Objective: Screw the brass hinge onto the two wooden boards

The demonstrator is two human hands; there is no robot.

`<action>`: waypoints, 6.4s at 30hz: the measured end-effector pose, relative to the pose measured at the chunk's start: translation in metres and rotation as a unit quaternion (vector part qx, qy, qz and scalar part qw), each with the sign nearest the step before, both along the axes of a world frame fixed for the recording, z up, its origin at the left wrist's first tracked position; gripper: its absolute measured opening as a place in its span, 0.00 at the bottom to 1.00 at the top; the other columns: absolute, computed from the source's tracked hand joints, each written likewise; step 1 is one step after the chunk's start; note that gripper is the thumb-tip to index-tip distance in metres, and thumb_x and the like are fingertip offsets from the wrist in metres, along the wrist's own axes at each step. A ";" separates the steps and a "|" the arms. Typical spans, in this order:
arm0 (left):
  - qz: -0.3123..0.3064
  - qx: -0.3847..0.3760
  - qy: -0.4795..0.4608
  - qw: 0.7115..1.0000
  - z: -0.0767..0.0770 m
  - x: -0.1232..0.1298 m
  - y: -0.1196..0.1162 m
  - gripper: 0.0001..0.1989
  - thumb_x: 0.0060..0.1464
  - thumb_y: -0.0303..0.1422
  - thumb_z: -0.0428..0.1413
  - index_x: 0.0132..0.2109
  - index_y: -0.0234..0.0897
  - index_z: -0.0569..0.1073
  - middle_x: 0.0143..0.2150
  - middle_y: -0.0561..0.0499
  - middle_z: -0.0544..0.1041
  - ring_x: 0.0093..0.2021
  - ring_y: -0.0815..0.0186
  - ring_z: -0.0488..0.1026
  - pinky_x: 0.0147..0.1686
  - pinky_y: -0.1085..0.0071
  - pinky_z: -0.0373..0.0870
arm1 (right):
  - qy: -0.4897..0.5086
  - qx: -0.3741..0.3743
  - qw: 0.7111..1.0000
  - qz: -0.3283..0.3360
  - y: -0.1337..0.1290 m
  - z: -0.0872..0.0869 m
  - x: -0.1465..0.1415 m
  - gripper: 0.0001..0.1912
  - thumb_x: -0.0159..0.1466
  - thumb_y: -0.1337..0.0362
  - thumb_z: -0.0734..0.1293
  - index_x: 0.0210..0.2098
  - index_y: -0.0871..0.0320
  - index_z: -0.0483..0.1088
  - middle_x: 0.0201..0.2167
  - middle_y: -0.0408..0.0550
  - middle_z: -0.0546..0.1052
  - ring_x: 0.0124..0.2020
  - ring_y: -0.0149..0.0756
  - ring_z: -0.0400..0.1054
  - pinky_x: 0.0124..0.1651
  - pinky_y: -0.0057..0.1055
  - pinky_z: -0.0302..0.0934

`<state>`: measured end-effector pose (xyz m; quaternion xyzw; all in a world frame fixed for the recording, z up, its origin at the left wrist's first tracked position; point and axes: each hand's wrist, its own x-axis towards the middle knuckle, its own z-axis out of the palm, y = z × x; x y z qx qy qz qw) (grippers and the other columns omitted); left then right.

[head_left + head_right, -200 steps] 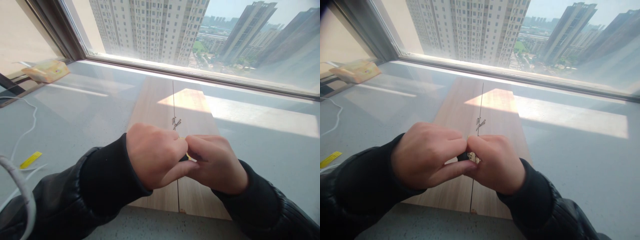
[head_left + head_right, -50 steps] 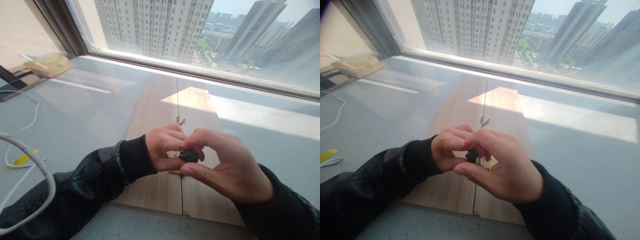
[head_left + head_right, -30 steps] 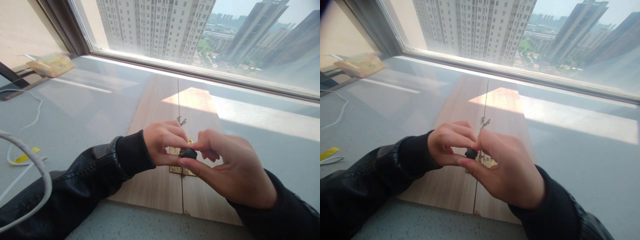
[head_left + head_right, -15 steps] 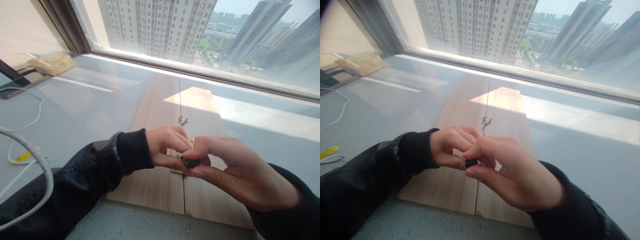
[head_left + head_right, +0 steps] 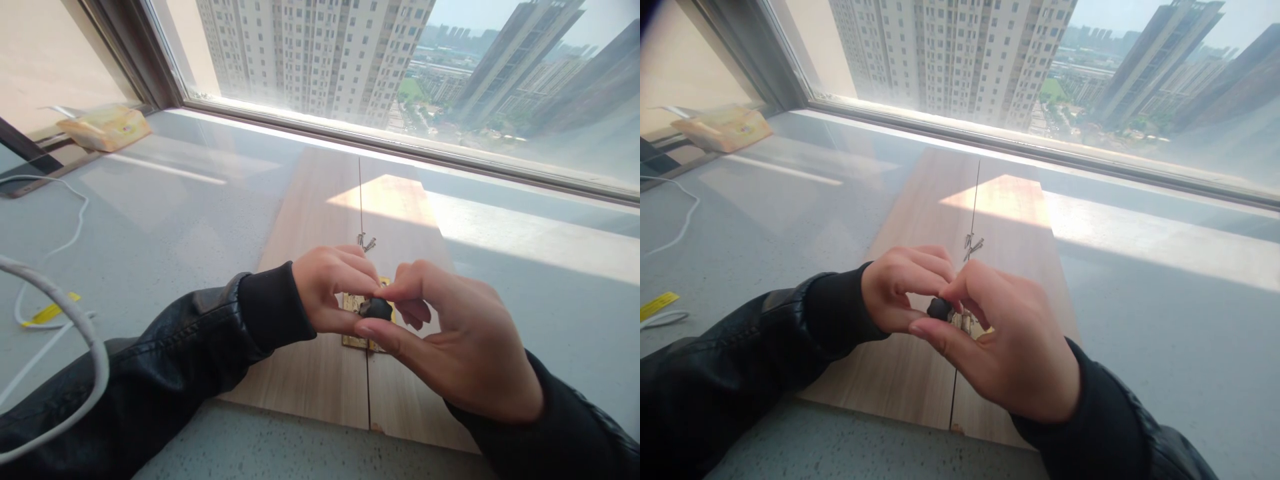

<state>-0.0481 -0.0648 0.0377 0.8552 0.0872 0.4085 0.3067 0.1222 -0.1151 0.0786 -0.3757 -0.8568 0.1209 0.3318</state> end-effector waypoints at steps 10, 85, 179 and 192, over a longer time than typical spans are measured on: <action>-0.101 -0.111 0.024 0.988 0.000 0.005 0.002 0.06 0.49 0.36 0.59 0.33 0.39 0.75 0.34 0.49 0.80 0.35 0.65 0.76 0.47 0.65 0.66 | -0.011 -0.154 0.974 0.166 0.008 0.017 0.017 0.08 0.60 0.71 0.65 0.39 0.58 0.67 0.26 0.40 0.71 0.25 0.23 0.64 0.29 0.21 0.60; 0.240 -0.414 -0.156 0.864 -0.013 -0.003 0.018 0.10 0.44 0.34 0.60 0.24 0.30 0.72 0.19 0.56 0.69 0.19 0.78 0.64 0.20 0.79 0.63 | 0.034 -0.006 0.998 0.060 -0.016 -0.065 0.020 0.12 0.53 0.79 0.67 0.34 0.60 0.69 0.28 0.48 0.73 0.29 0.32 0.65 0.30 0.30 0.64; 0.246 -0.403 -0.132 0.871 -0.014 -0.002 0.017 0.11 0.46 0.34 0.59 0.24 0.31 0.71 0.18 0.56 0.68 0.19 0.77 0.64 0.21 0.79 0.63 | -0.013 0.032 0.998 0.046 -0.014 -0.063 0.015 0.11 0.55 0.76 0.67 0.37 0.59 0.72 0.34 0.50 0.73 0.37 0.37 0.64 0.38 0.37 0.65; 0.238 -0.397 -0.138 0.876 -0.019 -0.002 0.021 0.12 0.45 0.35 0.59 0.23 0.30 0.71 0.18 0.56 0.68 0.19 0.78 0.63 0.20 0.80 0.63 | -0.023 0.014 0.999 0.038 -0.012 -0.064 0.013 0.07 0.56 0.74 0.67 0.34 0.60 0.73 0.32 0.50 0.73 0.37 0.37 0.63 0.39 0.36 0.64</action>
